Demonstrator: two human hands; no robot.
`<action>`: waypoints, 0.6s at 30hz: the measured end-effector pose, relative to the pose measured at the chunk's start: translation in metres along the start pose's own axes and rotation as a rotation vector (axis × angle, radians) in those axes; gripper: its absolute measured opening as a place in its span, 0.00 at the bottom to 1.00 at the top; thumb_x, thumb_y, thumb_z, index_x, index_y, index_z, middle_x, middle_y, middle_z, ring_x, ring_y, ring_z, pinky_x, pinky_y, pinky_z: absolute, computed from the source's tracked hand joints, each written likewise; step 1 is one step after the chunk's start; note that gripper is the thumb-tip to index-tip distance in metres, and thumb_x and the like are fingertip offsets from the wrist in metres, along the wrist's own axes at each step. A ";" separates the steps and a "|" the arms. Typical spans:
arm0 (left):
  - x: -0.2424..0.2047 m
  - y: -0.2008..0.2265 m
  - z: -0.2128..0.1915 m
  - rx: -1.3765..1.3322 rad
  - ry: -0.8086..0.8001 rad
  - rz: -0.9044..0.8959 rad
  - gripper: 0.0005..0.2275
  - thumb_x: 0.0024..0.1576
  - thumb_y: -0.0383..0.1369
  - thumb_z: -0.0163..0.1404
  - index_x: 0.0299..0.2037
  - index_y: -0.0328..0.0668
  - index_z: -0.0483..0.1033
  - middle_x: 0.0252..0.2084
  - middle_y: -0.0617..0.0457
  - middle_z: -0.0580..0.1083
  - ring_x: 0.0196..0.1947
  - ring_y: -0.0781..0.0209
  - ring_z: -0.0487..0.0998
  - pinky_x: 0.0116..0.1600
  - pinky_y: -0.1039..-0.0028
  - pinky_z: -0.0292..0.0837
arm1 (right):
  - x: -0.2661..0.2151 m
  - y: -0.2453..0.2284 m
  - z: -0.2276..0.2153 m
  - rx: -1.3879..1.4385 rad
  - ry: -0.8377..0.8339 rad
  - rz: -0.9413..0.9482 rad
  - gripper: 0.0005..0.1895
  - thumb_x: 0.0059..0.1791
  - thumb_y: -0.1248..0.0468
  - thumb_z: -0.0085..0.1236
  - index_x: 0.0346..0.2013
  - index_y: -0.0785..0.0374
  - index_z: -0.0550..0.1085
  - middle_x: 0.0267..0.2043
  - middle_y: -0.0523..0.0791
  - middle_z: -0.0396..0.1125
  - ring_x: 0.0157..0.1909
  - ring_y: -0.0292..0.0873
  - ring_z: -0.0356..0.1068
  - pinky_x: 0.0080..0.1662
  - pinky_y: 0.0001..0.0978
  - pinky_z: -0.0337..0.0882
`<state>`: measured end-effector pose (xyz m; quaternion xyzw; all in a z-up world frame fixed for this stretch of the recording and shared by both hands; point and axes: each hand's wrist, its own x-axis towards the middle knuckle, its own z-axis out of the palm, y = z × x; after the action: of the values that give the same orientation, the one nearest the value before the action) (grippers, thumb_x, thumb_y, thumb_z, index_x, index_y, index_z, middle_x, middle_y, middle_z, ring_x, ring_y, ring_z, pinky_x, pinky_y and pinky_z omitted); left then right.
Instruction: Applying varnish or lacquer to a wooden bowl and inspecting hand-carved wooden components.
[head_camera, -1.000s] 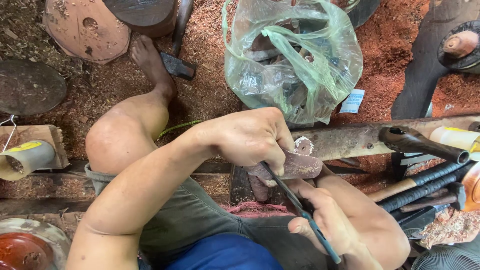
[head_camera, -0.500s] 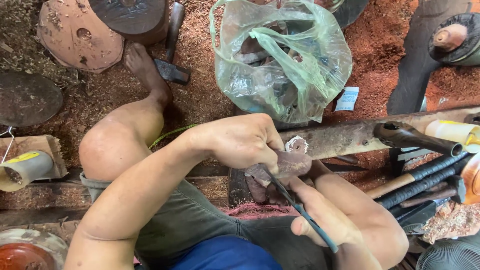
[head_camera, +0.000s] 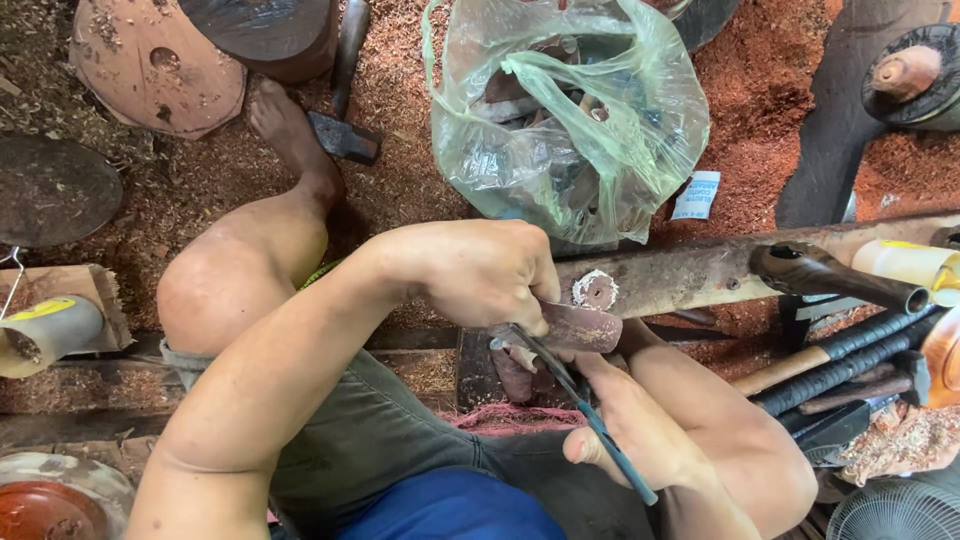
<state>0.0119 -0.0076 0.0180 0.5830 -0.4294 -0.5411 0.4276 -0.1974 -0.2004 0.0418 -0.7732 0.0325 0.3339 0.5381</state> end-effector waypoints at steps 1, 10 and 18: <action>0.001 -0.001 0.000 -0.008 -0.007 0.023 0.09 0.49 0.32 0.56 0.29 0.31 0.79 0.19 0.42 0.72 0.19 0.59 0.69 0.30 0.65 0.69 | 0.001 -0.002 0.001 0.019 0.014 0.007 0.62 0.40 0.21 0.49 0.63 0.75 0.64 0.56 0.56 0.70 0.61 0.52 0.69 0.61 0.40 0.67; -0.006 0.001 -0.005 -0.079 -0.040 0.077 0.10 0.49 0.33 0.56 0.28 0.31 0.78 0.16 0.42 0.68 0.19 0.65 0.66 0.28 0.66 0.67 | -0.001 -0.012 0.006 0.138 0.016 0.098 0.64 0.34 0.19 0.51 0.60 0.74 0.67 0.52 0.53 0.72 0.56 0.48 0.74 0.58 0.37 0.70; -0.014 0.002 -0.010 -0.102 -0.020 0.006 0.08 0.49 0.33 0.56 0.26 0.34 0.80 0.14 0.51 0.70 0.16 0.68 0.68 0.24 0.69 0.66 | -0.014 0.006 -0.026 0.152 0.007 0.123 0.60 0.33 0.25 0.59 0.62 0.69 0.67 0.51 0.52 0.71 0.53 0.47 0.71 0.53 0.37 0.69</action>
<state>0.0210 0.0061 0.0241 0.5538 -0.4072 -0.5669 0.4540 -0.1981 -0.2296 0.0493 -0.7280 0.1071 0.3602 0.5734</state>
